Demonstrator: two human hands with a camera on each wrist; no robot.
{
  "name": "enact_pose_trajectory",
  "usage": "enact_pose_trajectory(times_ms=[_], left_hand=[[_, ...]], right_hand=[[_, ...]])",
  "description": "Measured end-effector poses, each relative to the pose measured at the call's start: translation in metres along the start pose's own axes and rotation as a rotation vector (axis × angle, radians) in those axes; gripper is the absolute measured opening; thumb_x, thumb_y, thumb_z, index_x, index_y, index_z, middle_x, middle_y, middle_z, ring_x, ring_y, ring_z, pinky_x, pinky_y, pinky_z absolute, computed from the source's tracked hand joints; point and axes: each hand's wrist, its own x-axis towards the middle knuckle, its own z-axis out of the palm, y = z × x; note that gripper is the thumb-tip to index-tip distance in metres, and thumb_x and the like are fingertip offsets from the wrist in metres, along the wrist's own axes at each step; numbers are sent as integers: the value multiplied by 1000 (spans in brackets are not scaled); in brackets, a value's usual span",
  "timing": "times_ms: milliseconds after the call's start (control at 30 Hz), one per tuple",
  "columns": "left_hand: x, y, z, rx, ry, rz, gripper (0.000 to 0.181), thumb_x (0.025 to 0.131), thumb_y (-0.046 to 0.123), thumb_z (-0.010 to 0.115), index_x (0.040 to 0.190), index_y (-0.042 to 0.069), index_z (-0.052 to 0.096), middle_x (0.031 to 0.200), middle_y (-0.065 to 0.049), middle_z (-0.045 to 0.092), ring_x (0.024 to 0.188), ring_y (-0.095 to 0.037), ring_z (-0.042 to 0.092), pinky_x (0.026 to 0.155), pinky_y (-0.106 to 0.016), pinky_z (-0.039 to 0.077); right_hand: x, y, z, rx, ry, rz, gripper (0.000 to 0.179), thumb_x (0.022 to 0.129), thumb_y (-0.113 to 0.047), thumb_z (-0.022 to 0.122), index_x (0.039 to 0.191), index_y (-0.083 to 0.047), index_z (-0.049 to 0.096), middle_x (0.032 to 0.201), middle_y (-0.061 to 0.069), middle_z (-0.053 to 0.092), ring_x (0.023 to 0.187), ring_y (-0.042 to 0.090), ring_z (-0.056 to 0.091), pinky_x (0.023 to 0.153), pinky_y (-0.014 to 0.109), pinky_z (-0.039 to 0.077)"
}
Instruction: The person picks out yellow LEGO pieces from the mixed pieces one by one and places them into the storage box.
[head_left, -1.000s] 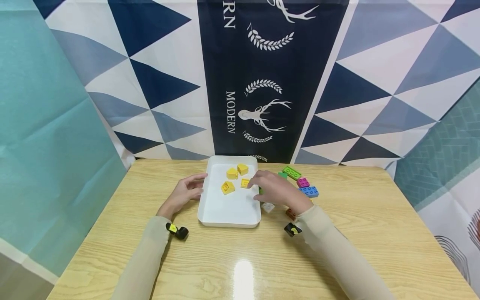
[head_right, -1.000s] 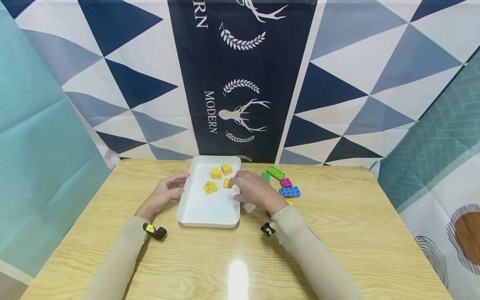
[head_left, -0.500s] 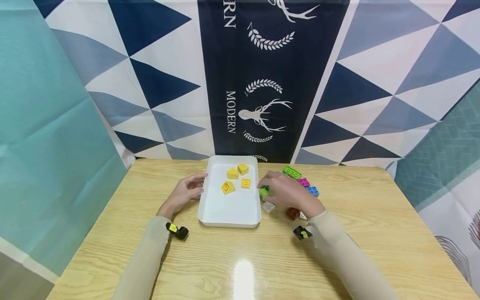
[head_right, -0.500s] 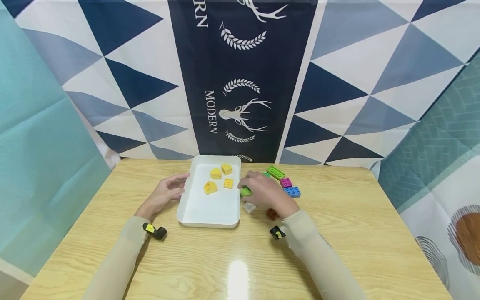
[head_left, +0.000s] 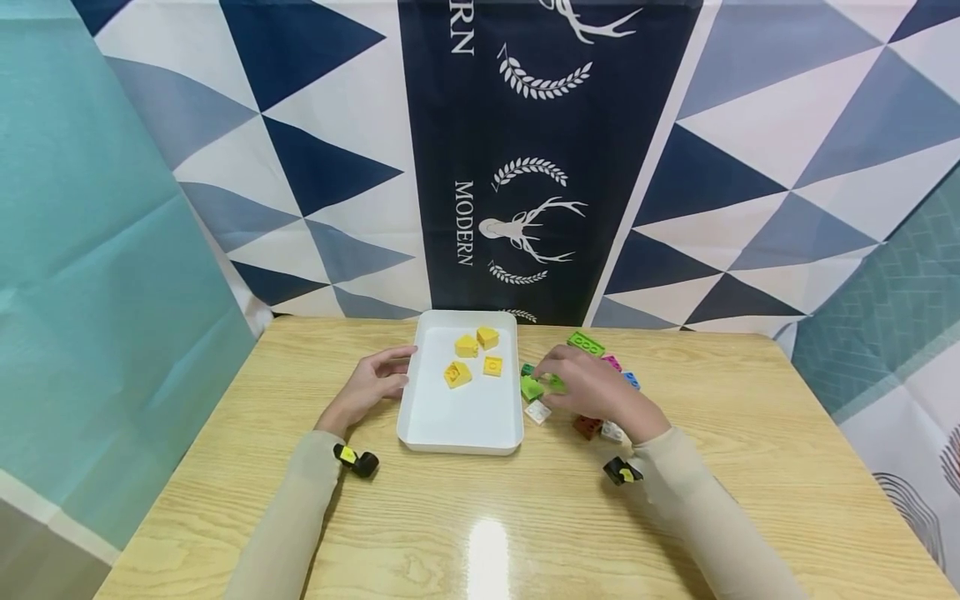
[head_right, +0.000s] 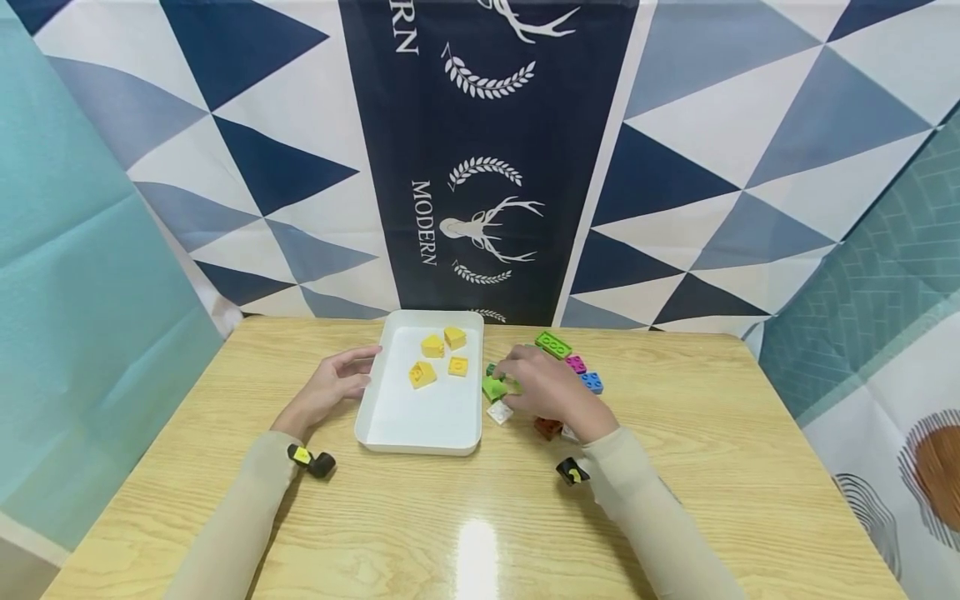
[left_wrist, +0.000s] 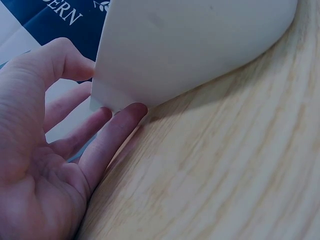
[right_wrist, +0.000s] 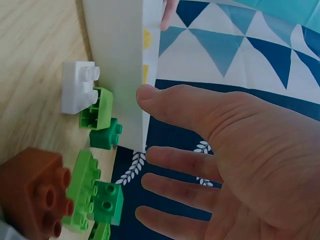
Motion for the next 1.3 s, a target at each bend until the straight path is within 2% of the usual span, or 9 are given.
enact_pose_trajectory(times_ms=[133, 333, 600, 867, 1167, 1300], left_hand=[[0, -1, -1, -3, -1, 9, 63, 108, 2, 64, 168, -3, 47, 167, -38, 50, 129, -20, 68, 91, -25, 68], [0, -1, -1, -5, -1, 8, 65, 105, 2, 65, 168, -2, 48, 166, -39, 52, 126, -18, 67, 90, -26, 68], [0, -1, -1, 7, -3, 22, 63, 107, 0, 63, 167, -3, 48, 165, -39, 52, 135, -27, 66, 92, -25, 68], [1, -2, 0, 5, 0, 5, 64, 106, 2, 65, 167, -3, 48, 166, -38, 52, 128, -19, 66, 91, -25, 68], [1, -1, 0, 3, -10, 7, 64, 107, 1, 64, 168, -3, 47, 168, -38, 50, 137, -30, 66, 92, -25, 68], [1, -1, 0, 10, -9, 2, 65, 107, 2, 65, 168, -2, 47, 168, -38, 49, 139, -32, 65, 92, -24, 68]], right_hand=[[-5, 3, 0, -20, 20, -18, 30, 96, -18, 90, 123, -8, 85, 129, 15, 79, 122, 36, 75, 104, 55, 66], [-14, 11, -3, -43, 42, 4, 29, 95, -17, 91, 123, -11, 85, 131, 16, 78, 122, 37, 75, 100, 58, 67], [-26, 21, -5, -49, 41, 48, 32, 95, -17, 90, 125, -11, 85, 134, 17, 77, 123, 39, 75, 99, 61, 67], [-40, 32, -6, -45, 62, 72, 31, 97, -20, 89, 125, -10, 85, 130, 17, 78, 118, 39, 75, 96, 60, 67], [-47, 41, -9, -31, 41, 114, 34, 99, -21, 87, 131, -11, 82, 136, 19, 76, 126, 45, 73, 98, 67, 65], [-48, 41, -12, -12, 42, 130, 34, 97, -20, 89, 130, -10, 83, 129, 18, 74, 119, 42, 71, 97, 64, 65]])
